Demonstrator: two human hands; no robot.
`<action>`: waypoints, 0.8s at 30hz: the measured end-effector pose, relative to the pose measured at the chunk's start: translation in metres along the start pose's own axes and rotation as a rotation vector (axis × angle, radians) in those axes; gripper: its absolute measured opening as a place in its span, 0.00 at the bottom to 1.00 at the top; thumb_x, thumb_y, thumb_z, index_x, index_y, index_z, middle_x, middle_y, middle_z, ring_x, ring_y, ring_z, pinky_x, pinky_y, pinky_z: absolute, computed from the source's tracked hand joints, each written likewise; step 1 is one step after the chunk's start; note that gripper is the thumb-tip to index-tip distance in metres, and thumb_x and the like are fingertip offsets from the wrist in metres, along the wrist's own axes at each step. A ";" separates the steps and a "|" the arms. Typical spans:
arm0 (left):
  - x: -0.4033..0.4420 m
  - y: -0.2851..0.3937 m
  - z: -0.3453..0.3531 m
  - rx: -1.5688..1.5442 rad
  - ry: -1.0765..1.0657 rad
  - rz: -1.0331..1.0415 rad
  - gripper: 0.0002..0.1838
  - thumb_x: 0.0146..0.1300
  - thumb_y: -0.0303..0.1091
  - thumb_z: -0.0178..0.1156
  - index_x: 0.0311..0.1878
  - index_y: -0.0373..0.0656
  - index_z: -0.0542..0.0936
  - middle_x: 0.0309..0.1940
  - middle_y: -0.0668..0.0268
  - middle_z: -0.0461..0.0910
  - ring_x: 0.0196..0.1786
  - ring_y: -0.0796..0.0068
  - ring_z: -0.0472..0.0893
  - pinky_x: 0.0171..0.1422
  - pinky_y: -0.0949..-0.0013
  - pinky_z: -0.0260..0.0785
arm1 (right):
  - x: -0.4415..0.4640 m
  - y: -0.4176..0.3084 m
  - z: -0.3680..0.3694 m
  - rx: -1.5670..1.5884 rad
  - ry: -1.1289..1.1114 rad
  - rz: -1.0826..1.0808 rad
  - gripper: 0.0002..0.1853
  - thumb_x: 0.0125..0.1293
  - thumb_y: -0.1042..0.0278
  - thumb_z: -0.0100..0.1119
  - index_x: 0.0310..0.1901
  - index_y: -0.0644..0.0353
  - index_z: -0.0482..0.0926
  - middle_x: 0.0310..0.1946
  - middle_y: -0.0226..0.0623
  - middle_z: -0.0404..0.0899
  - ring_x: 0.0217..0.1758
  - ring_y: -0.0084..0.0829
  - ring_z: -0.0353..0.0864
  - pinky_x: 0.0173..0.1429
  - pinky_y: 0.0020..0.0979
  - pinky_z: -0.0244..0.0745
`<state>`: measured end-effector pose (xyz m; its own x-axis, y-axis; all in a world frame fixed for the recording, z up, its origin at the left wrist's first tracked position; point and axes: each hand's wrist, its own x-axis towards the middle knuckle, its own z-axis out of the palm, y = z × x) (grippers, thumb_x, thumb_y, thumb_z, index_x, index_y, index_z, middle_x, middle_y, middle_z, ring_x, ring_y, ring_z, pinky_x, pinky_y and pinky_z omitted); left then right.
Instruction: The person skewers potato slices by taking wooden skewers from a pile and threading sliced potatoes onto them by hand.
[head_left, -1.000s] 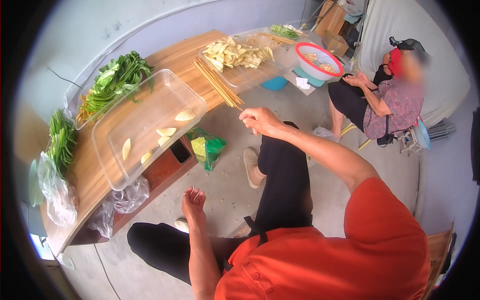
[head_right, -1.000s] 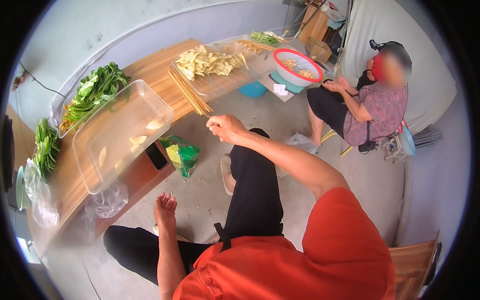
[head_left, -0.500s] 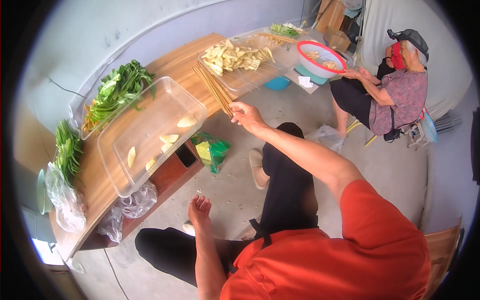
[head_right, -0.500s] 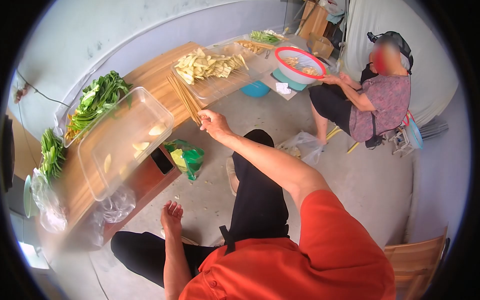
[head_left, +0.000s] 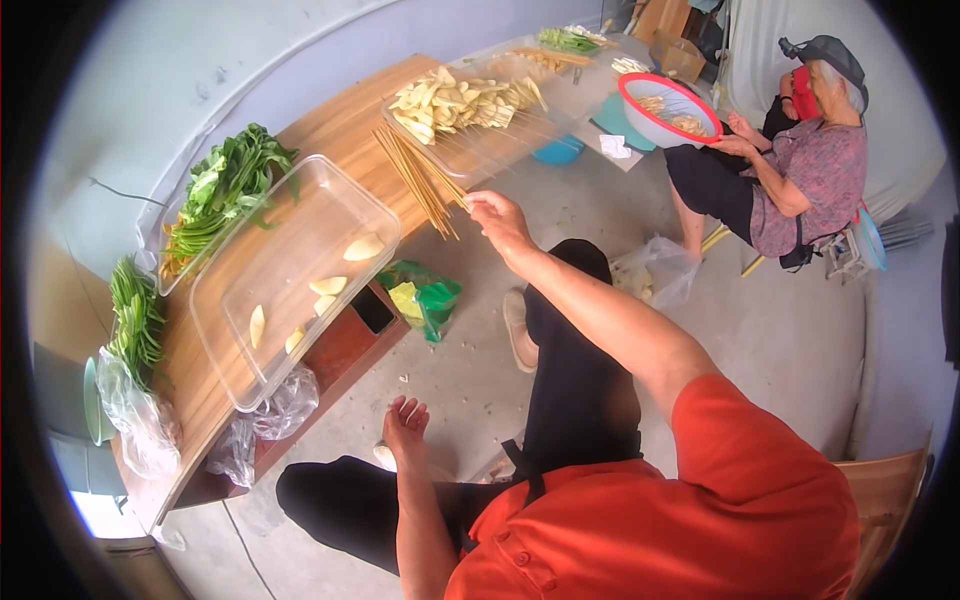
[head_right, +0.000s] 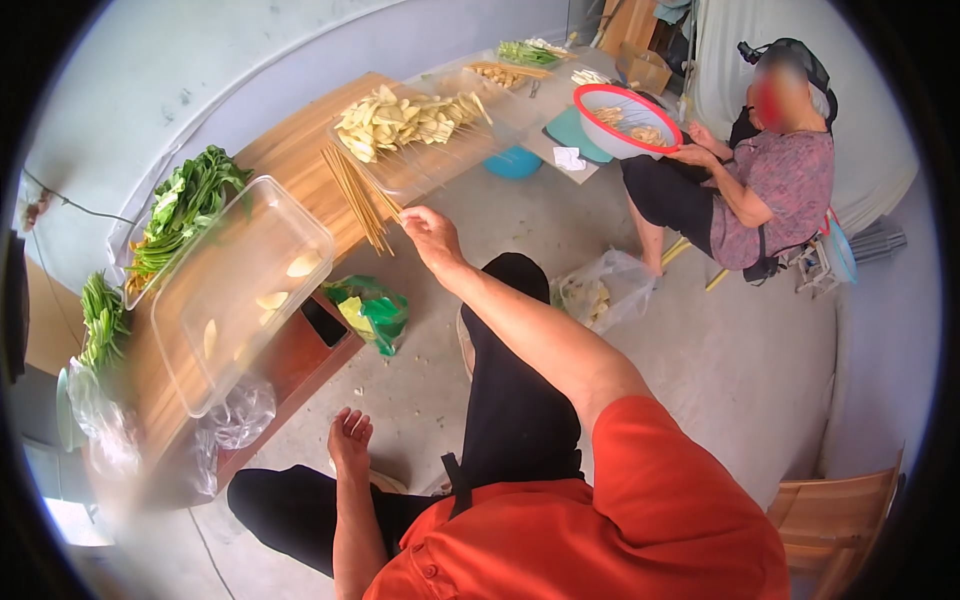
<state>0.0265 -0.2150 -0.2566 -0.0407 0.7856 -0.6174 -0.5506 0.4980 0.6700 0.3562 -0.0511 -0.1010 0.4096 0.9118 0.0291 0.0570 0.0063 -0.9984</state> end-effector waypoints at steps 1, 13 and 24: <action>-0.001 0.001 0.001 0.018 0.006 -0.006 0.18 0.74 0.44 0.46 0.54 0.41 0.75 0.43 0.61 0.80 0.44 0.63 0.81 0.49 0.61 0.75 | 0.002 0.006 0.000 0.004 -0.001 0.005 0.08 0.68 0.69 0.55 0.45 0.55 0.82 0.44 0.29 0.82 0.45 0.22 0.80 0.45 0.30 0.74; -0.007 0.000 0.007 0.061 -0.021 0.021 0.18 0.74 0.44 0.46 0.54 0.40 0.75 0.43 0.60 0.81 0.43 0.63 0.82 0.48 0.62 0.76 | -0.017 -0.016 0.004 -0.655 0.060 -0.501 0.10 0.66 0.60 0.58 0.37 0.55 0.83 0.21 0.42 0.80 0.26 0.45 0.80 0.33 0.42 0.73; -0.001 -0.005 0.000 0.044 -0.028 0.045 0.17 0.73 0.44 0.48 0.53 0.41 0.76 0.41 0.59 0.82 0.40 0.61 0.84 0.44 0.62 0.79 | -0.001 -0.007 0.023 -0.653 0.076 -0.253 0.12 0.65 0.59 0.58 0.31 0.58 0.83 0.17 0.39 0.79 0.20 0.36 0.81 0.32 0.38 0.74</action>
<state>0.0292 -0.2185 -0.2590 -0.0409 0.8176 -0.5743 -0.5119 0.4765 0.7148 0.3343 -0.0427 -0.0950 0.3724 0.8836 0.2839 0.6843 -0.0548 -0.7271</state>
